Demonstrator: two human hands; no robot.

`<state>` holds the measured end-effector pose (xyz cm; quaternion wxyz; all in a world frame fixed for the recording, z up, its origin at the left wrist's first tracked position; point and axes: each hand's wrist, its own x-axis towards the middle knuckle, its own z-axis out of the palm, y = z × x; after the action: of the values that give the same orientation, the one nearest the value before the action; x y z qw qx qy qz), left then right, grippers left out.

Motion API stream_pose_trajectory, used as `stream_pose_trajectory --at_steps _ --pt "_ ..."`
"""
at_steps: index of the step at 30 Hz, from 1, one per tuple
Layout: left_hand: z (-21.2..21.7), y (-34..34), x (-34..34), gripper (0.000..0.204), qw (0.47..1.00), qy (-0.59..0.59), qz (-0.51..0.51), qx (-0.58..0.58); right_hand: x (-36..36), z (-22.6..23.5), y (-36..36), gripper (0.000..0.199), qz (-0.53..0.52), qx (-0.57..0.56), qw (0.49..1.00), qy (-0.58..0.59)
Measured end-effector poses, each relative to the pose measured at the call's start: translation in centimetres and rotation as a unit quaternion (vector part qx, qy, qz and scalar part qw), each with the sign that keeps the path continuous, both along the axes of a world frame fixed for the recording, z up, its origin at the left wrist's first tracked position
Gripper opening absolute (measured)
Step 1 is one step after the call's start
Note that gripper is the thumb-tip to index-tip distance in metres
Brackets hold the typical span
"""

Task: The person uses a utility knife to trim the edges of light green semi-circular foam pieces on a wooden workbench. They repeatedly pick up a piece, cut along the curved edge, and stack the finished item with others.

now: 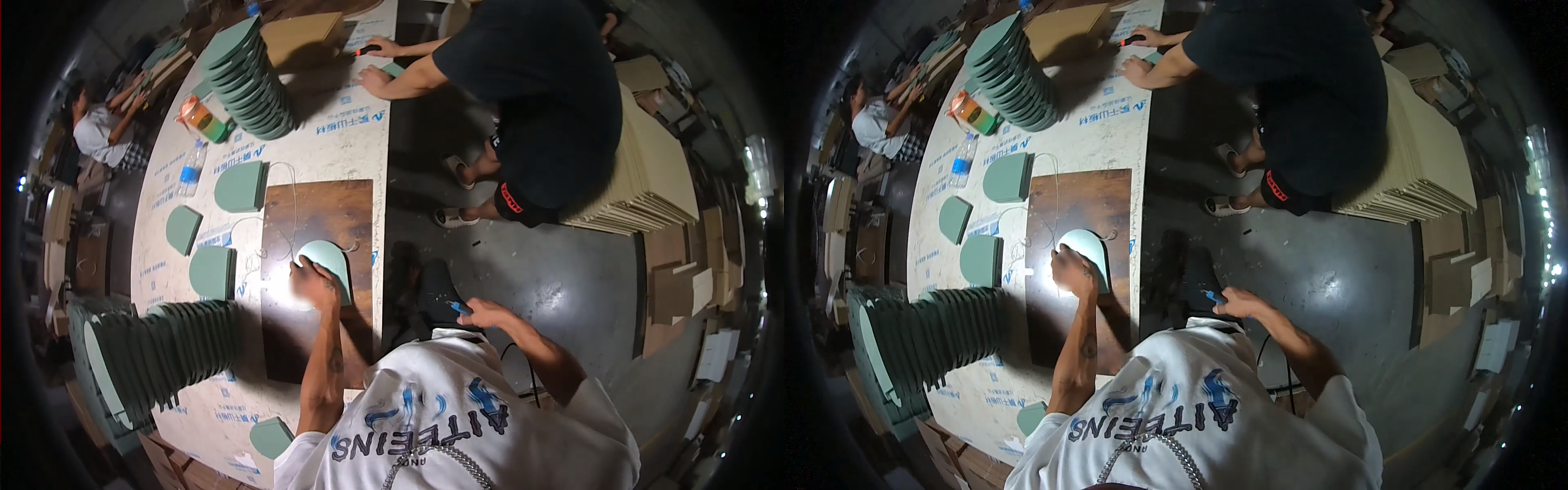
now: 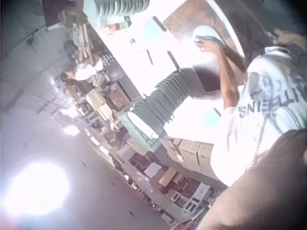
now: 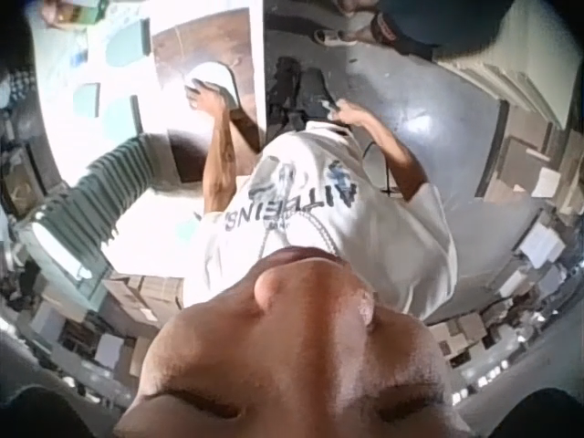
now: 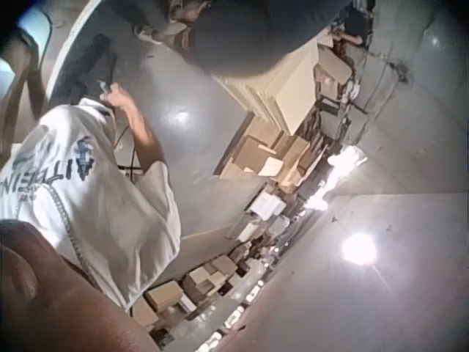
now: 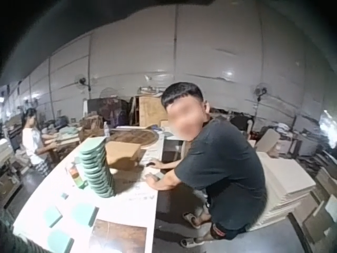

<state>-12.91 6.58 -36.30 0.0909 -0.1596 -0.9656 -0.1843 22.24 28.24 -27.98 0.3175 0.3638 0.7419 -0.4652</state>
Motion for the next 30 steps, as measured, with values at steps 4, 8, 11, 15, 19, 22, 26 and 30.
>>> stream_pose_trajectory --at_steps 4,8,11,15,19,22,26,30 --pt "-1.3 0.8 0.5 0.048 0.996 0.086 -0.002 -0.031 2.4 -0.3 -0.9 0.052 -0.068 0.022 0.997 0.029" --pt "-1.1 0.8 0.8 0.047 0.999 0.045 0.007 -0.007 2.3 0.2 -1.5 0.029 -0.211 -0.064 0.973 0.074" --pt "-0.9 0.9 0.8 0.047 0.999 0.046 0.004 -0.001 1.6 0.2 -0.8 0.027 -0.267 -0.049 0.956 0.108" --pt "-1.0 0.6 0.9 0.047 1.000 0.027 0.008 0.009 0.5 0.5 0.2 0.030 -0.296 -0.074 0.943 0.130" --pt "-0.6 0.8 0.9 0.047 0.999 0.032 0.002 0.016 -3.3 4.7 0.4 0.036 -0.271 -0.137 0.944 0.132" --pt "0.2 1.1 0.9 0.047 1.000 0.027 0.003 0.012 -6.1 7.1 0.5 0.034 -0.166 -0.102 0.972 0.130" --pt "0.4 0.8 1.0 0.045 0.999 0.047 0.016 -0.008 -8.6 8.1 -0.8 0.037 -0.119 -0.073 0.979 0.146" --pt "0.8 0.9 1.4 0.046 0.999 0.033 0.008 -0.001 -10.8 6.4 -2.1 0.038 -0.120 -0.077 0.976 0.167"
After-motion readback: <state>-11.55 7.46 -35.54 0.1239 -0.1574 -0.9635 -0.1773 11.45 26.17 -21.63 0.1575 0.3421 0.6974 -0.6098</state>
